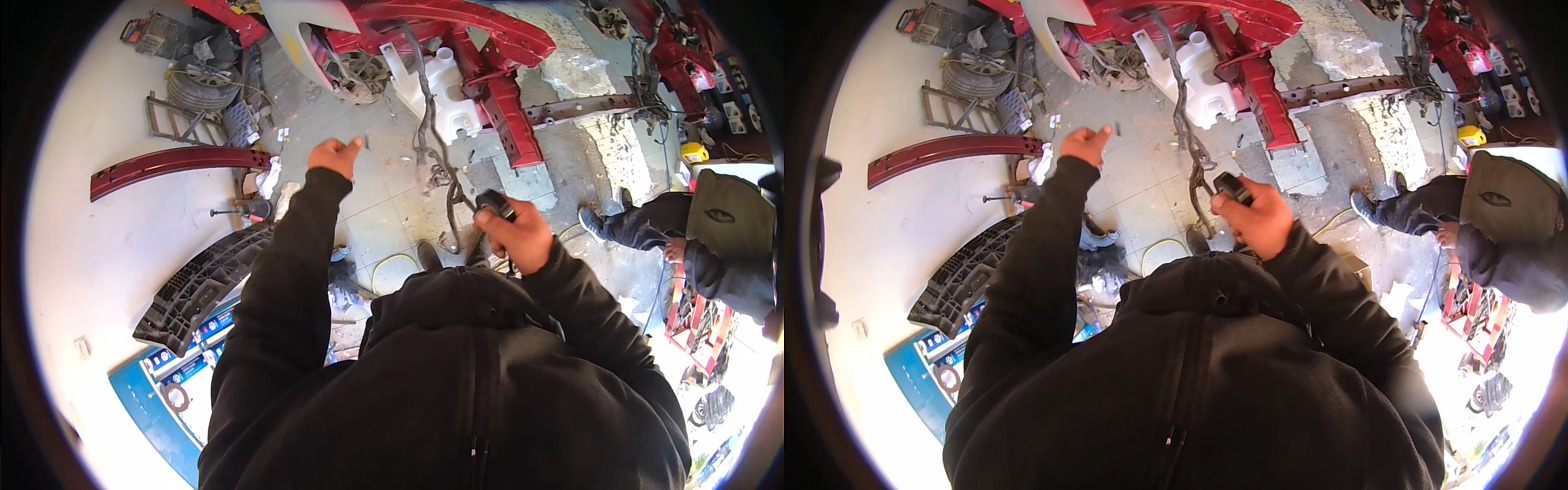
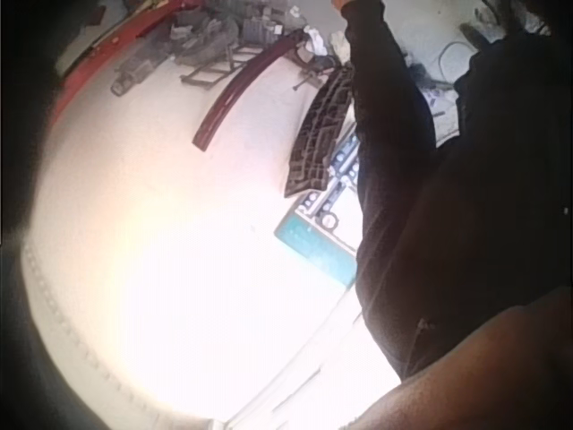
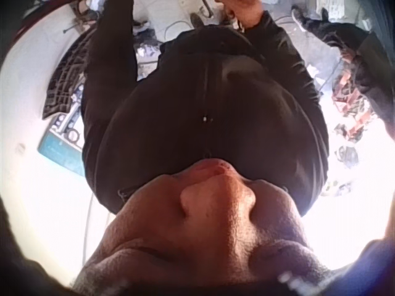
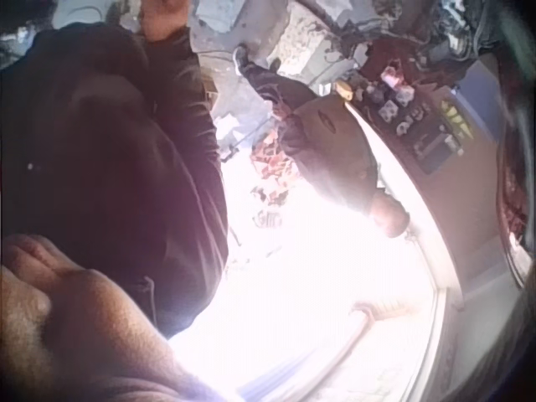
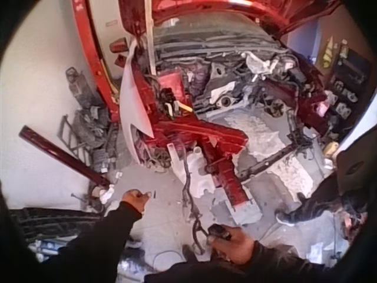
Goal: The person holds a bundle of wires and wraps them with black electrical tape. They rotate the wires and apply tape in overlapping layers along the length of the bundle, then tear off the tape and set the bundle aside.
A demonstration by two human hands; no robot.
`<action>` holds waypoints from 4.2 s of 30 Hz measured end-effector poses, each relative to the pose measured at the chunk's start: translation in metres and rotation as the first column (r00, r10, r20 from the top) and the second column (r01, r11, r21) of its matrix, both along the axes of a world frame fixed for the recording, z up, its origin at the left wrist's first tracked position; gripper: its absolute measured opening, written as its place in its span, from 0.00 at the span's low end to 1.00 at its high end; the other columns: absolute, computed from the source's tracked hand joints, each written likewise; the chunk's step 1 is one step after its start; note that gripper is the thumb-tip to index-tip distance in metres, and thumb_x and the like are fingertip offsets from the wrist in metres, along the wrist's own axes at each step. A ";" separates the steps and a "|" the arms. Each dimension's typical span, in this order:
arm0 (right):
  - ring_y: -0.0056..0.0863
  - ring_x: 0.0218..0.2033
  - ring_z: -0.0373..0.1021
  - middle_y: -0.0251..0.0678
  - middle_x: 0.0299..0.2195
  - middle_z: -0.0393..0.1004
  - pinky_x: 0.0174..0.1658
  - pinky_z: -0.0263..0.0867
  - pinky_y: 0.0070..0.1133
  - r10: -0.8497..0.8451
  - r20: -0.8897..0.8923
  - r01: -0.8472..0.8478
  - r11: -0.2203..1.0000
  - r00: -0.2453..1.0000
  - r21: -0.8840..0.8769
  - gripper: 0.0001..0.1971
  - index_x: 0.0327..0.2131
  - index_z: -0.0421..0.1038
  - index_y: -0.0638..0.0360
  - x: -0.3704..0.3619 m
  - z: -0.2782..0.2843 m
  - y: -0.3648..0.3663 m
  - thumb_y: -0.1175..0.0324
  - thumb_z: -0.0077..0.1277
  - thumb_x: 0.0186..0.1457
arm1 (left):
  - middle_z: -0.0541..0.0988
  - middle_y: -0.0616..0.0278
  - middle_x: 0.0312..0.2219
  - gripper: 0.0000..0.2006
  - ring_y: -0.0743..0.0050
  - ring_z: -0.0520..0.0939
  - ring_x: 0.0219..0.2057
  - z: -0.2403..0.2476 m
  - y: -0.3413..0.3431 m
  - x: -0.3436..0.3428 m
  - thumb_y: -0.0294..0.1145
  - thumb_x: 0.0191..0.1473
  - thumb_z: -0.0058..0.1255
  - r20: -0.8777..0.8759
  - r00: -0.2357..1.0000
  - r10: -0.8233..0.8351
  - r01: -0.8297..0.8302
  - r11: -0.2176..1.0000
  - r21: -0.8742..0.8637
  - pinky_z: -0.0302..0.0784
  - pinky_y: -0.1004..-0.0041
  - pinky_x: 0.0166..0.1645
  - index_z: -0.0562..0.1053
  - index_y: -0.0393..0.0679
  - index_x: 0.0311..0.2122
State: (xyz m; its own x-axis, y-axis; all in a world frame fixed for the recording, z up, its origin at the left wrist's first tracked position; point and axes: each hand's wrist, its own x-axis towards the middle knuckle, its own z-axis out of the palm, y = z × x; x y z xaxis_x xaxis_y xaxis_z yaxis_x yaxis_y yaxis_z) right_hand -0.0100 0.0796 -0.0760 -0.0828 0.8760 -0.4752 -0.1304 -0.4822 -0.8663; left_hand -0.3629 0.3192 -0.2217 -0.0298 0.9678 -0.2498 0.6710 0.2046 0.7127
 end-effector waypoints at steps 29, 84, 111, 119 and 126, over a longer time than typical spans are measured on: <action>0.18 0.33 0.71 0.30 0.33 0.76 0.40 0.70 0.24 0.385 0.022 -0.385 0.917 0.923 0.101 0.11 0.43 0.75 0.61 -0.019 0.022 0.020 0.66 0.65 0.64 | 0.84 0.51 0.53 0.06 0.53 0.85 0.55 0.172 -0.183 0.099 0.32 0.74 0.50 0.926 0.145 0.348 0.135 0.920 -0.367 0.81 0.52 0.61 0.72 0.48 0.52; 0.33 0.38 0.82 0.32 0.41 0.77 0.47 0.81 0.37 0.129 -0.749 -0.202 0.979 0.650 -0.006 0.10 0.47 0.75 0.58 -0.150 -0.028 0.056 0.68 0.63 0.67 | 0.84 0.59 0.39 0.17 0.71 0.83 0.39 0.202 -0.150 -0.090 0.34 0.69 0.57 0.093 0.992 0.082 -0.086 0.995 0.047 0.80 0.70 0.46 0.76 0.38 0.58; 0.28 0.33 0.80 0.29 0.33 0.80 0.40 0.78 0.30 -0.202 -0.556 0.285 0.956 0.806 0.065 0.07 0.37 0.75 0.50 -0.115 0.009 0.105 0.65 0.63 0.68 | 0.86 0.51 0.45 0.14 0.64 0.88 0.43 0.191 -0.246 -0.039 0.19 0.68 0.52 0.929 0.370 -0.020 0.437 0.886 -0.155 0.84 0.67 0.50 0.78 0.33 0.57; 0.26 0.34 0.79 0.30 0.34 0.80 0.41 0.79 0.31 -0.193 -0.501 0.273 0.958 0.844 0.089 0.09 0.36 0.73 0.51 -0.118 0.013 0.081 0.66 0.65 0.66 | 0.84 0.48 0.52 0.24 0.62 0.84 0.56 0.195 -0.234 -0.027 0.29 0.69 0.58 0.277 0.831 -0.482 0.500 0.866 0.005 0.79 0.68 0.60 0.69 0.32 0.66; 0.25 0.34 0.76 0.30 0.35 0.79 0.43 0.77 0.29 -0.119 -0.449 0.180 0.979 0.886 0.096 0.10 0.40 0.74 0.55 -0.134 0.012 0.051 0.65 0.66 0.66 | 0.79 0.58 0.32 0.10 0.72 0.78 0.34 0.193 -0.211 0.035 0.32 0.71 0.55 0.383 0.890 -0.247 0.222 0.969 0.108 0.76 0.69 0.42 0.73 0.35 0.48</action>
